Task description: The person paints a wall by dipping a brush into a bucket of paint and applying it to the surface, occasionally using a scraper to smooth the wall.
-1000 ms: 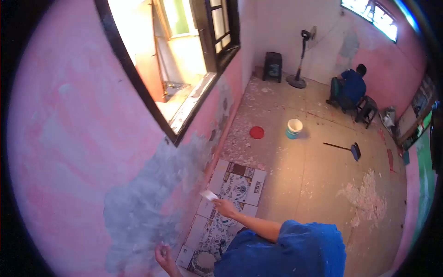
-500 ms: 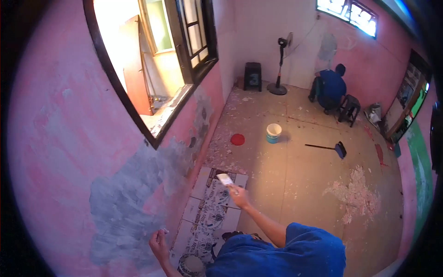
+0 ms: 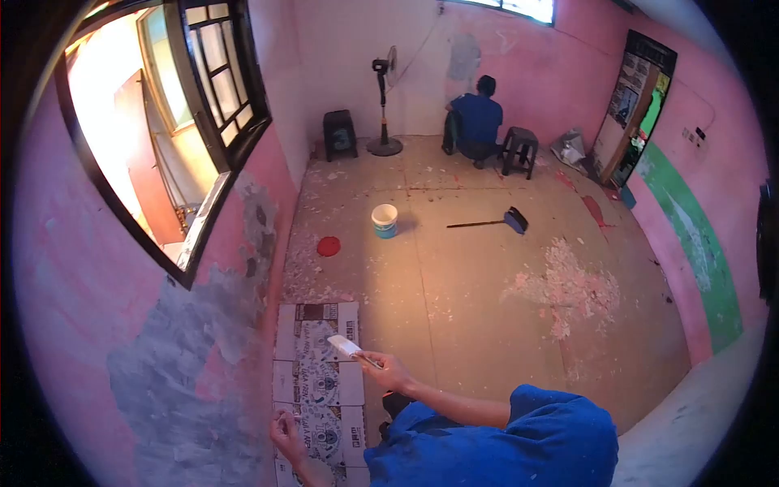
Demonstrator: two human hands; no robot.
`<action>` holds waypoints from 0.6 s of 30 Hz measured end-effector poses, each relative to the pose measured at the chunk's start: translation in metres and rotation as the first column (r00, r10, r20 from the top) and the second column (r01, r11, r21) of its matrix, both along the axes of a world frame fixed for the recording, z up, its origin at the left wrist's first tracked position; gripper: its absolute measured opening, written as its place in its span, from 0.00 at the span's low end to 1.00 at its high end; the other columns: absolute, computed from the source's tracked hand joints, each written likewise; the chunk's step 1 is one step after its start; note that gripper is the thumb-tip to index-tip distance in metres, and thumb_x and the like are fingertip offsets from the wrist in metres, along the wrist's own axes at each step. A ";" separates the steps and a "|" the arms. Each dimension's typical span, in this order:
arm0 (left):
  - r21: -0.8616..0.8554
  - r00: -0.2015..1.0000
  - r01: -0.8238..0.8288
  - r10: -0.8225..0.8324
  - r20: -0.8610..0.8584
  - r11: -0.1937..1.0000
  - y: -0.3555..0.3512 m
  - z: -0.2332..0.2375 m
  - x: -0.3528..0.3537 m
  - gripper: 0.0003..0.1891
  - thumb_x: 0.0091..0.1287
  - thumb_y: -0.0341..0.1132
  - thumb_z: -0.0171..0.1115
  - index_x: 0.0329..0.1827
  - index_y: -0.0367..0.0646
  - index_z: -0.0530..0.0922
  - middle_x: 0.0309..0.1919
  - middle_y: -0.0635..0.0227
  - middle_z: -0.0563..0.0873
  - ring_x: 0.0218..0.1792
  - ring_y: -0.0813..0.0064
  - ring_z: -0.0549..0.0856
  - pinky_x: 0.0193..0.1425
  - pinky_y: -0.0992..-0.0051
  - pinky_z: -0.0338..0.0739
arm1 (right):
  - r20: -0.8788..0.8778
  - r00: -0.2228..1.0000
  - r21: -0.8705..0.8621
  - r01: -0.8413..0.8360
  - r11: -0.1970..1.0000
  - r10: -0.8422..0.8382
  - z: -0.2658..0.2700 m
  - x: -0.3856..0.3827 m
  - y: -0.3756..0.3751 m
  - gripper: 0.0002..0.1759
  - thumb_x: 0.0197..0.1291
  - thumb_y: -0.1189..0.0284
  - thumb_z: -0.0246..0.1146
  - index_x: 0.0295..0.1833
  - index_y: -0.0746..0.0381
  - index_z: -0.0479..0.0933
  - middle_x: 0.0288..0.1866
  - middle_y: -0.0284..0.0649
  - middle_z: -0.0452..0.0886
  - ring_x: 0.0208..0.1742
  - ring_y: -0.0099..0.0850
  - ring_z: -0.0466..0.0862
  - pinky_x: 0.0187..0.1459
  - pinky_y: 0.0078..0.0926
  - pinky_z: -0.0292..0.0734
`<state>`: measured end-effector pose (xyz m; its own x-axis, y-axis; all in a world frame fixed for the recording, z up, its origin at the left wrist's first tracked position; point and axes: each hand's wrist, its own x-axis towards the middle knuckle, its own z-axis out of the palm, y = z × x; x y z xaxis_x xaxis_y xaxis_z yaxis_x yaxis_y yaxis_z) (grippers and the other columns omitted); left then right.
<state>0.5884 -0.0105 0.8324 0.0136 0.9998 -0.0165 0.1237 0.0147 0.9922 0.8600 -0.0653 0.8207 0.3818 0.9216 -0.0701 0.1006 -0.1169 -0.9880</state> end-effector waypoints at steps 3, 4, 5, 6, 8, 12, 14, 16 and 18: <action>0.050 0.999 0.048 -0.049 0.020 0.998 -0.006 -0.002 0.031 0.10 0.63 0.29 0.59 0.45 0.36 0.74 0.28 0.70 0.79 0.31 0.82 0.77 0.35 0.83 0.70 | -0.095 0.989 -0.031 0.114 0.993 -0.116 0.034 0.032 -0.020 0.21 0.60 0.67 0.60 0.60 0.54 0.73 0.31 0.29 0.78 0.23 0.15 0.69 0.24 0.16 0.66; 0.097 0.997 0.075 -0.072 -0.029 0.993 -0.007 -0.004 0.040 0.10 0.63 0.30 0.59 0.45 0.37 0.74 0.28 0.70 0.79 0.30 0.82 0.77 0.34 0.83 0.70 | -0.104 0.985 -0.116 0.123 0.986 -0.135 0.043 0.043 -0.025 0.21 0.60 0.67 0.59 0.59 0.57 0.73 0.39 0.34 0.80 0.34 0.19 0.73 0.35 0.19 0.69; 0.095 0.998 0.061 -0.058 -0.028 0.994 -0.008 -0.004 0.049 0.10 0.63 0.30 0.59 0.45 0.37 0.74 0.28 0.70 0.79 0.30 0.82 0.77 0.34 0.83 0.70 | -0.111 0.983 -0.199 0.121 0.972 -0.145 0.048 0.054 -0.029 0.21 0.59 0.67 0.59 0.58 0.61 0.72 0.46 0.39 0.81 0.44 0.24 0.78 0.46 0.22 0.72; 0.019 0.991 0.135 -0.135 -0.028 0.991 -0.006 -0.002 0.058 0.11 0.62 0.28 0.60 0.46 0.37 0.74 0.28 0.70 0.79 0.29 0.83 0.77 0.35 0.83 0.70 | -0.109 0.986 -0.198 0.099 0.975 -0.122 0.047 0.064 -0.032 0.21 0.59 0.67 0.59 0.58 0.61 0.72 0.46 0.39 0.81 0.44 0.24 0.78 0.46 0.22 0.72; -0.053 0.987 0.159 -0.160 -0.014 0.986 -0.004 0.004 0.081 0.13 0.60 0.27 0.61 0.47 0.37 0.73 0.29 0.69 0.79 0.29 0.83 0.77 0.35 0.84 0.71 | -0.149 0.962 -0.109 0.212 0.971 -0.227 0.042 0.085 -0.039 0.21 0.58 0.69 0.59 0.58 0.63 0.72 0.48 0.38 0.81 0.46 0.24 0.78 0.47 0.21 0.71; -0.003 0.982 0.190 -0.190 0.006 0.982 -0.003 0.005 0.150 0.16 0.55 0.24 0.65 0.47 0.37 0.74 0.33 0.70 0.79 0.29 0.84 0.76 0.37 0.83 0.72 | -0.141 0.976 -0.099 0.155 0.983 -0.168 0.030 0.141 -0.058 0.21 0.59 0.70 0.59 0.59 0.61 0.72 0.35 0.35 0.81 0.31 0.22 0.78 0.34 0.21 0.73; 0.063 0.983 0.135 -0.141 0.117 0.989 -0.006 0.009 0.186 0.17 0.54 0.24 0.66 0.47 0.37 0.74 0.34 0.70 0.79 0.30 0.84 0.76 0.37 0.83 0.73 | -0.364 0.911 -0.180 0.132 0.975 -0.191 0.043 0.171 -0.072 0.22 0.60 0.72 0.57 0.61 0.58 0.70 0.21 0.28 0.72 0.16 0.16 0.68 0.18 0.18 0.64; -0.022 0.977 0.208 -0.206 0.053 0.978 -0.015 0.013 0.218 0.19 0.53 0.21 0.65 0.48 0.36 0.74 0.36 0.69 0.80 0.35 0.81 0.80 0.41 0.81 0.75 | -0.361 0.921 -0.173 0.091 0.981 -0.149 0.047 0.204 -0.082 0.22 0.60 0.73 0.56 0.62 0.57 0.69 0.18 0.26 0.67 0.13 0.14 0.63 0.15 0.16 0.59; -0.031 0.989 0.139 -0.137 0.057 0.990 -0.030 0.012 0.255 0.19 0.52 0.21 0.66 0.48 0.36 0.74 0.36 0.69 0.80 0.35 0.81 0.80 0.42 0.81 0.75 | -0.370 0.915 -0.167 0.106 0.980 -0.162 0.047 0.241 -0.084 0.22 0.61 0.75 0.55 0.62 0.56 0.68 0.15 0.24 0.62 0.11 0.13 0.59 0.12 0.14 0.54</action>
